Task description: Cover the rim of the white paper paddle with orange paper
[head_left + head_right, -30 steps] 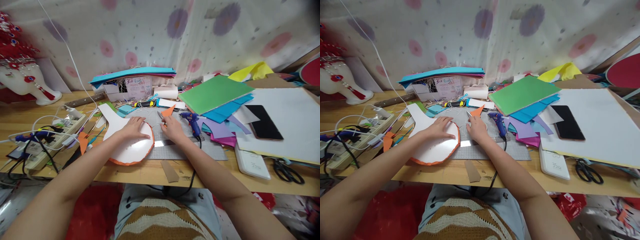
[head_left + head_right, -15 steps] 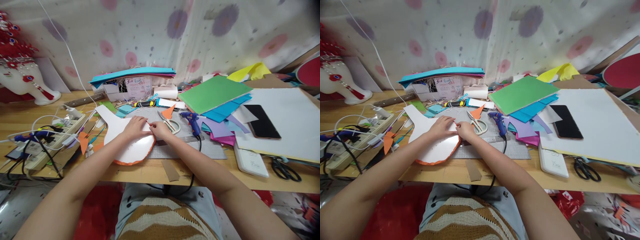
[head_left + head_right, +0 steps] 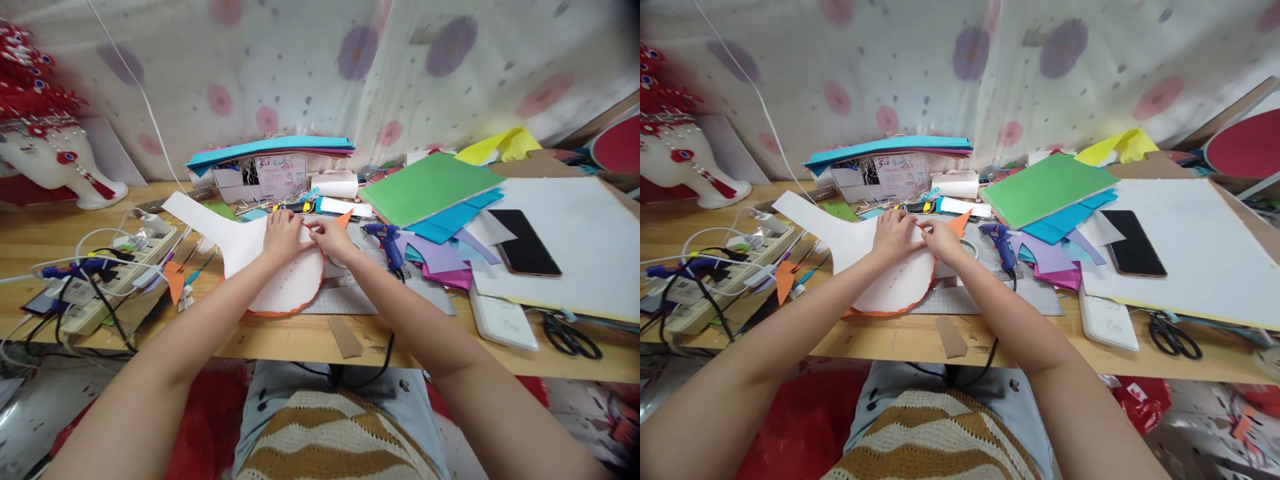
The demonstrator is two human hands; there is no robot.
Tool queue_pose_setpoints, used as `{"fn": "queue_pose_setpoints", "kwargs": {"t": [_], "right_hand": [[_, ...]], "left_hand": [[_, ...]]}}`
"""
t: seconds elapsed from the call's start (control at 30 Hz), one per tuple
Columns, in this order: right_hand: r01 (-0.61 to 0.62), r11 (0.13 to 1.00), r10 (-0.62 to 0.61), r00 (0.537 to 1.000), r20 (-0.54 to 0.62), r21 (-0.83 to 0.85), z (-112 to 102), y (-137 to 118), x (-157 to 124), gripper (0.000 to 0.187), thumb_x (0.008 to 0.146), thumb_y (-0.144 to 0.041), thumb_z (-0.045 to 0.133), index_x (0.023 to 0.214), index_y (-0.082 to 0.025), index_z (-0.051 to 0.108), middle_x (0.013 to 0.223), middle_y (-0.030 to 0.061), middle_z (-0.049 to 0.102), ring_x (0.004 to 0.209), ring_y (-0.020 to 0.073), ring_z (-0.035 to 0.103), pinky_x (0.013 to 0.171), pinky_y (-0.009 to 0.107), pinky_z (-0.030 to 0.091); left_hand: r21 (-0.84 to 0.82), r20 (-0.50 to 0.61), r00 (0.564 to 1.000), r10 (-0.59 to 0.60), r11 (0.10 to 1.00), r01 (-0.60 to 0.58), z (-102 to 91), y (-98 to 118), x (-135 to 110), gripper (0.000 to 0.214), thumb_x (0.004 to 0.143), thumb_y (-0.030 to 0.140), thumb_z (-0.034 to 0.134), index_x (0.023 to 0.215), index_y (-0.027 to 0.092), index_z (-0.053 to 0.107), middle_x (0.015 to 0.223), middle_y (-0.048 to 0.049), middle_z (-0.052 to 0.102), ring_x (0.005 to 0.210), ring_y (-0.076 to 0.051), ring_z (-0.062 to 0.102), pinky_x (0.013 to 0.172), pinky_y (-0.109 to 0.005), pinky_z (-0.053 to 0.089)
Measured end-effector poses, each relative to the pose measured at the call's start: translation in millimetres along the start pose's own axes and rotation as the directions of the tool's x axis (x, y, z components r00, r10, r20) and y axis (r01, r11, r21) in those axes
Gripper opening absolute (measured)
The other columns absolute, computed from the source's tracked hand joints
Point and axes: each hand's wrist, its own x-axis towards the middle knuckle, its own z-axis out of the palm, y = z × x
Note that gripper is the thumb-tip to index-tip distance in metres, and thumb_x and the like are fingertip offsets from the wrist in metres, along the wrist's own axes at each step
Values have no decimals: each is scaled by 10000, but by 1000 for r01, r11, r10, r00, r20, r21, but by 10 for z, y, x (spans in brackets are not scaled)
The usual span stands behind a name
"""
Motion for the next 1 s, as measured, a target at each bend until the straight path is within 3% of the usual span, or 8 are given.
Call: {"fn": "queue_pose_setpoints", "kwargs": {"t": [0.2, 0.37, 0.5, 0.6, 0.73, 0.8, 0.87, 1.0], "right_hand": [[111, 988, -100, 990, 100, -110, -436, -75, 258, 274, 758, -201, 572, 1008, -194, 684, 867, 21, 689, 743, 132, 603, 684, 216, 420], [107, 969, -86, 991, 100, -223, -388, 1, 300, 257, 772, -236, 554, 991, -222, 688, 947, 23, 691, 825, 144, 612, 722, 219, 422], [78, 952, -89, 996, -23, -295, -252, 182, -1, 276, 803, -265, 516, 1038, -206, 649, 1034, 55, 669, 907, 167, 596, 741, 248, 411], [105, 928, -130, 990, -47, -357, -358, 360, -412, 233, 837, -340, 472, 879, -212, 662, 945, 46, 676, 830, 162, 592, 665, 246, 383], [-225, 843, 140, 969, -205, -488, -707, 717, -821, 398, 831, -516, 425, 662, -193, 584, 733, 55, 641, 682, 181, 568, 553, 267, 325], [-312, 804, 154, 932, -329, -506, -836, 919, -862, 411, 810, -562, 432, 715, -188, 571, 729, 64, 620, 686, 198, 558, 570, 282, 344], [-259, 801, 27, 916, -400, -540, -881, 1080, -799, 432, 785, -576, 463, 834, -162, 574, 852, 106, 613, 809, 226, 556, 654, 303, 384], [-190, 788, -12, 946, -323, -586, -775, 1198, -535, 458, 751, -529, 539, 921, -109, 602, 961, 169, 608, 950, 269, 543, 797, 334, 400]], "left_hand": [[-31, 65, 994, -87, 996, 89, -82, 175, 190, 524, 783, 581, 468, 1083, 163, 564, 1077, -135, 524, 1097, -308, 400, 938, -417, 284], [-136, 144, 988, -50, 988, 70, 104, 0, 176, 480, 747, 535, 560, 1101, 211, 569, 1094, -74, 562, 1075, -255, 444, 946, -359, 317], [-201, 210, 970, -121, 966, 164, 366, -83, 65, 412, 745, 509, 577, 998, 186, 617, 1058, -80, 587, 1048, -256, 467, 933, -354, 350], [-226, 199, 964, -178, 949, 222, 432, -89, 22, 451, 723, 521, 596, 1024, 186, 605, 1101, -82, 574, 1072, -263, 455, 954, -360, 343], [-215, 220, 949, -226, 938, 273, 373, -70, 28, 539, 716, 537, 592, 1117, 179, 553, 1169, -91, 555, 1118, -275, 436, 968, -367, 331], [-208, 268, 932, -244, 930, 303, 343, -57, 40, 532, 727, 542, 574, 1118, 182, 552, 1150, -89, 575, 1105, -275, 455, 955, -370, 341], [-193, 289, 920, -264, 925, 327, 333, -43, 49, 533, 729, 544, 570, 1120, 183, 552, 1136, -90, 588, 1099, -282, 462, 939, -378, 350], [-160, 291, 912, -288, 926, 343, 349, -24, 60, 513, 723, 530, 583, 1101, 185, 554, 1124, -93, 593, 1100, -290, 455, 928, -386, 352]]}}
